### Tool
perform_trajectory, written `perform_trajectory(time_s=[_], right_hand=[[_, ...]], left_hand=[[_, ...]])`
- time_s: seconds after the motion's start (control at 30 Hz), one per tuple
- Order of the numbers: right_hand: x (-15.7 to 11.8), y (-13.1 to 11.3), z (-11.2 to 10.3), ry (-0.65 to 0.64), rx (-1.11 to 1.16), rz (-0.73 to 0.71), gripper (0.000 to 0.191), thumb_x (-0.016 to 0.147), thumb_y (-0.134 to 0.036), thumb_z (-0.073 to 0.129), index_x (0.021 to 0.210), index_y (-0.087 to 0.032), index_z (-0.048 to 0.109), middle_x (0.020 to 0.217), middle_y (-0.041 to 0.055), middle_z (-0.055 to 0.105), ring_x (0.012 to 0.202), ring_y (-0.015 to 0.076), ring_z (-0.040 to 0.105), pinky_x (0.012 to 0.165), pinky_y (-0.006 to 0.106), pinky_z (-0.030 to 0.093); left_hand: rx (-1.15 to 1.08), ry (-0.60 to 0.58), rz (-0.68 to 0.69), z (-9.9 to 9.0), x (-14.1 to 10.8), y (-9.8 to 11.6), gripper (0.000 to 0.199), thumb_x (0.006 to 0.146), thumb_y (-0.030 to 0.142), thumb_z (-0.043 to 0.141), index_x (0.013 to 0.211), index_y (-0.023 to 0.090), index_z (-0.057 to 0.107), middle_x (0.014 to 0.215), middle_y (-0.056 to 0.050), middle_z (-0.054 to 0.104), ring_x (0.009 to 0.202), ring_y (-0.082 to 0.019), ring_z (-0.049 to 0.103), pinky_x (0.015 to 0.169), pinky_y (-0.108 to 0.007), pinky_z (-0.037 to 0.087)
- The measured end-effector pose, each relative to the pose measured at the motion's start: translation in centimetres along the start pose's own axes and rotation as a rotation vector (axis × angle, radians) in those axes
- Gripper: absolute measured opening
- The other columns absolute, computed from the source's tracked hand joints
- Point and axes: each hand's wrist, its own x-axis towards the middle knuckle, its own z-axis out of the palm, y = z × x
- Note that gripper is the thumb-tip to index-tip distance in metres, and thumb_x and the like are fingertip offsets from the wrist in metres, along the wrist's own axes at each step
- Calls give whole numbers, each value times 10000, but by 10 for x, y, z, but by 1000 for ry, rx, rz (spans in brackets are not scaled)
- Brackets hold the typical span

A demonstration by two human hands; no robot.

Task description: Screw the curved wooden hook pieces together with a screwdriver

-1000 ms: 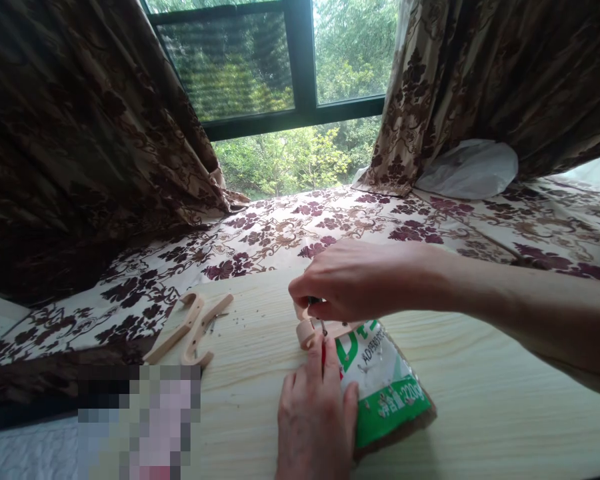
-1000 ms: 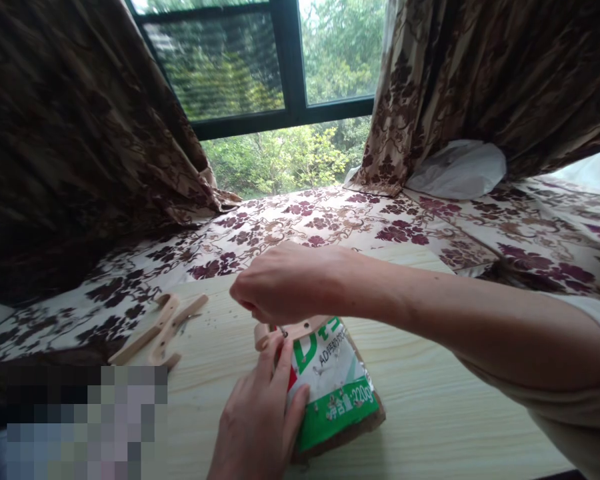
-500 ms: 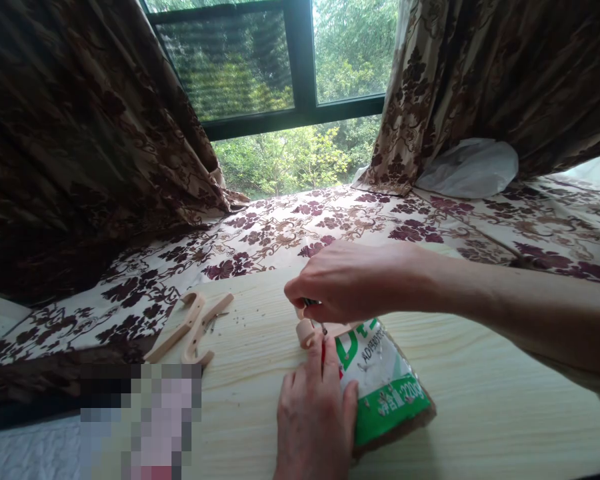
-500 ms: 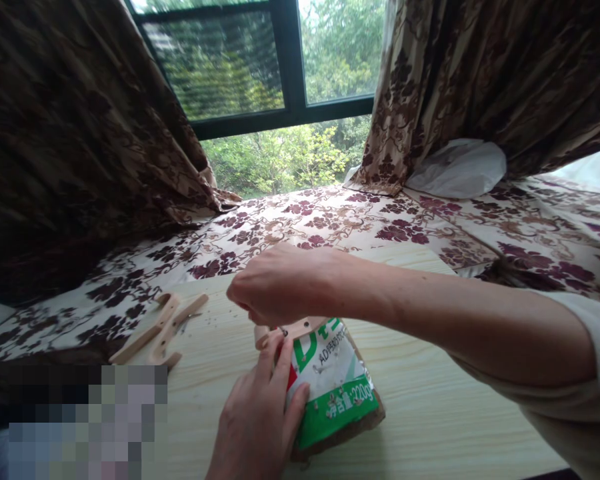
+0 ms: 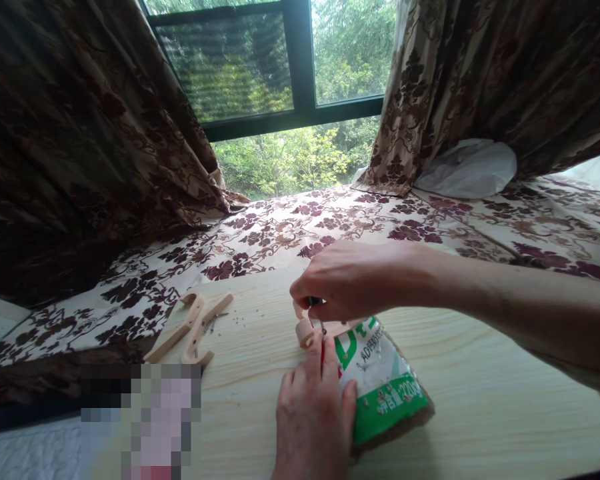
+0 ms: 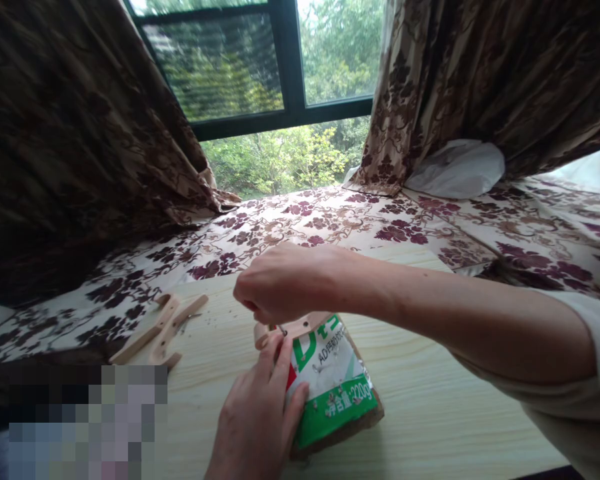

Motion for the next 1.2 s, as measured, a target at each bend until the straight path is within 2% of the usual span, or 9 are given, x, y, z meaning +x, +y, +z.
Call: perform_trajectory(time_s=[0.13, 0.3, 0.47, 0.6, 0.8, 1.0, 1.2], right_hand=[[0, 2, 5, 9, 51, -12, 165, 833, -192, 507, 881, -176, 664, 623, 1, 555, 523, 101, 342, 495, 264, 232], [0, 2, 9, 50, -15, 79, 193, 855, -237, 489, 799, -144, 648, 568, 2, 505, 476, 100, 232, 471, 276, 205], [-2, 0, 2, -3, -9, 23, 175, 831, -241, 547, 949, -187, 664, 665, 12, 577, 524, 108, 331, 496, 275, 222], [-2, -2, 2, -51, 15, 15, 174, 834, -178, 515, 903, -176, 675, 649, 13, 566, 516, 97, 338, 494, 269, 222], [-2, -1, 6, -6, -28, 86, 180, 837, -217, 507, 866, -141, 667, 576, 16, 537, 470, 103, 275, 470, 274, 216], [-4, -2, -2, -39, -16, 3, 189, 849, -216, 538, 987, -182, 663, 727, 30, 622, 553, 113, 393, 516, 287, 238], [0, -2, 5, -34, -6, 46, 159, 848, -190, 505, 886, -152, 655, 630, 7, 546, 505, 95, 296, 476, 276, 218]], left_hand=[[5, 6, 7, 1, -1, -1, 465, 894, 241, 397, 1351, 154, 402, 1442, -87, 396, 1085, -202, 572, 822, -338, 496], [14, 2, -14, 1, 0, 1, 462, 887, 231, 399, 1342, 160, 417, 1434, -84, 408, 1084, -204, 574, 818, -349, 498], [30, 15, 13, 0, 0, 0, 459, 890, 246, 402, 1341, 159, 423, 1429, -90, 415, 1059, -201, 584, 802, -331, 501], [33, 34, -11, 0, 0, 2, 466, 873, 227, 428, 1334, 158, 433, 1418, -89, 430, 1053, -207, 585, 809, -331, 496], [30, 20, -22, 1, 0, 2, 468, 874, 223, 419, 1337, 160, 429, 1435, -82, 407, 1059, -209, 584, 811, -346, 502], [27, 24, 56, 2, -1, -5, 471, 901, 265, 392, 1356, 144, 399, 1430, -108, 411, 1079, -207, 580, 801, -331, 506], [26, 11, -5, 1, 1, 1, 469, 881, 228, 399, 1344, 156, 417, 1434, -85, 407, 1097, -212, 567, 825, -350, 501]])
